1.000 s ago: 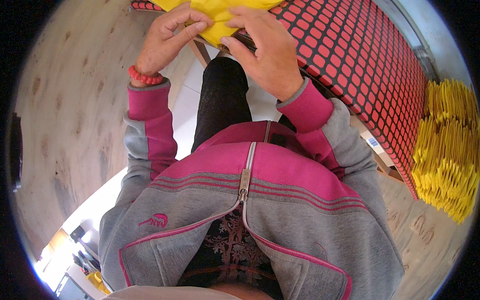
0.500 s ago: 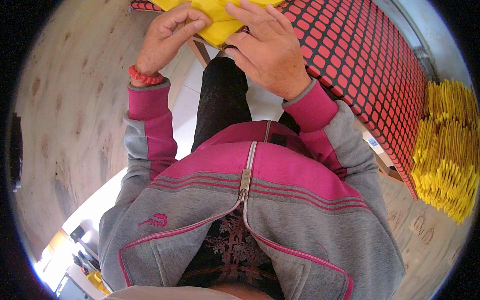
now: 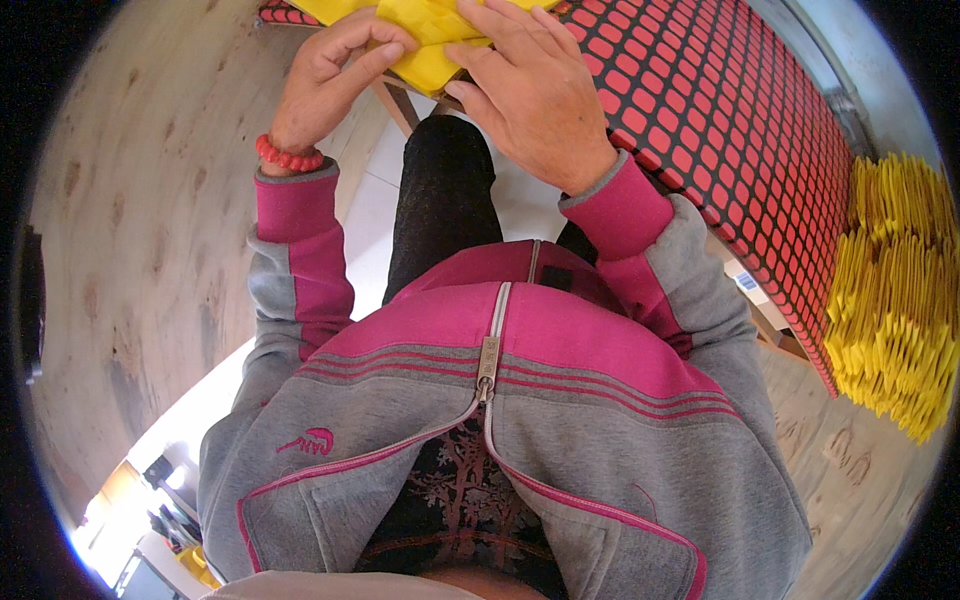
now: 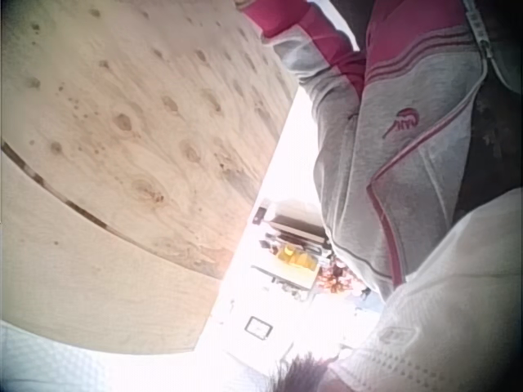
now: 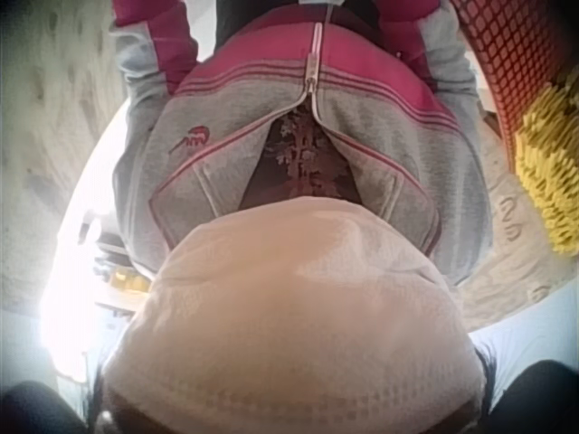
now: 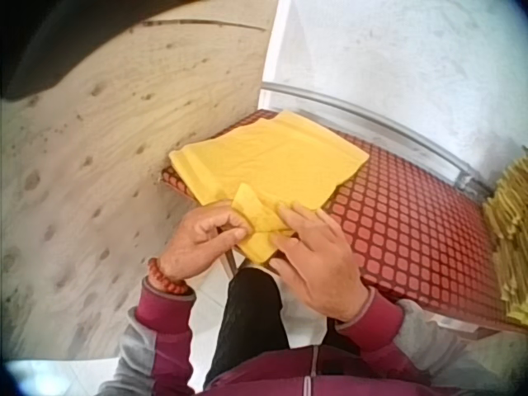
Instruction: The person folds yellow fabric pieces on a patterned table. They smooth each piece, fold it in half, then fold again, and place the finished piece on a growing stack to the right.
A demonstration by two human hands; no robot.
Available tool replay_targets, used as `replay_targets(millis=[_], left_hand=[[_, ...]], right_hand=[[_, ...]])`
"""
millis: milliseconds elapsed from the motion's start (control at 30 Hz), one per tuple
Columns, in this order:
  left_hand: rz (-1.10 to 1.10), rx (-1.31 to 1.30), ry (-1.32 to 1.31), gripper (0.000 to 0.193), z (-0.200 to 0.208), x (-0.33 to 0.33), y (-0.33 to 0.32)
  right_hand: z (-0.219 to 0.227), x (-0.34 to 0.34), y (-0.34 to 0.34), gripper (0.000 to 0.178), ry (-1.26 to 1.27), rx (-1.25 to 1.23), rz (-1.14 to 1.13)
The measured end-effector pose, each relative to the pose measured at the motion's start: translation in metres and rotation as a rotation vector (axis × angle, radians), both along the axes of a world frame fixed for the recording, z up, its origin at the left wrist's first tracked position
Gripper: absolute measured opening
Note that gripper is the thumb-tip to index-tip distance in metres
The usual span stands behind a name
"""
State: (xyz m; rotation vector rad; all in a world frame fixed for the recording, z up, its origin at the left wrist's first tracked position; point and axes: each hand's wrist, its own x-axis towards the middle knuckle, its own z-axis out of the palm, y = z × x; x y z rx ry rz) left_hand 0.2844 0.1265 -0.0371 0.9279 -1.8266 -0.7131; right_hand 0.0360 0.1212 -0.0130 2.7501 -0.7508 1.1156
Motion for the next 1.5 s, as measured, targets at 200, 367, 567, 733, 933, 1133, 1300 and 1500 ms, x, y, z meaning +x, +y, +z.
replay_targets(millis=[200,367,567,733,933,1133,1300,1500], left_hand=[[-0.01,-0.005,0.027,0.01,0.0,-0.001,0.001],[0.015,0.021,-0.004,0.01,0.0,-0.001,0.002],[0.013,0.024,0.005,0.01,0.001,-0.002,0.002],[0.043,0.095,-0.017,0.011,0.005,-0.001,0.005],[-0.057,0.123,0.092,0.018,0.002,-0.002,0.007],[-0.094,0.082,0.078,0.022,0.0,-0.003,0.004],[-0.122,0.072,0.108,0.023,0.003,-0.003,0.008],[-0.11,0.098,0.08,0.025,0.005,-0.001,0.008]], right_hand=[[0.003,0.004,-0.004,0.032,-0.092,0.056,0.018],[0.009,0.007,-0.003,0.032,-0.026,0.141,-0.043],[0.009,0.016,-0.002,0.029,-0.082,0.168,-0.086],[0.004,0.017,-0.005,0.023,-0.121,0.119,-0.064],[-0.005,0.017,-0.013,0.015,-0.15,0.005,-0.045],[-0.012,0.017,-0.016,0.015,-0.175,0.007,-0.05],[-0.008,0.015,-0.015,0.02,-0.173,0.05,-0.008],[0.001,0.012,-0.007,0.032,-0.113,0.125,-0.017]])
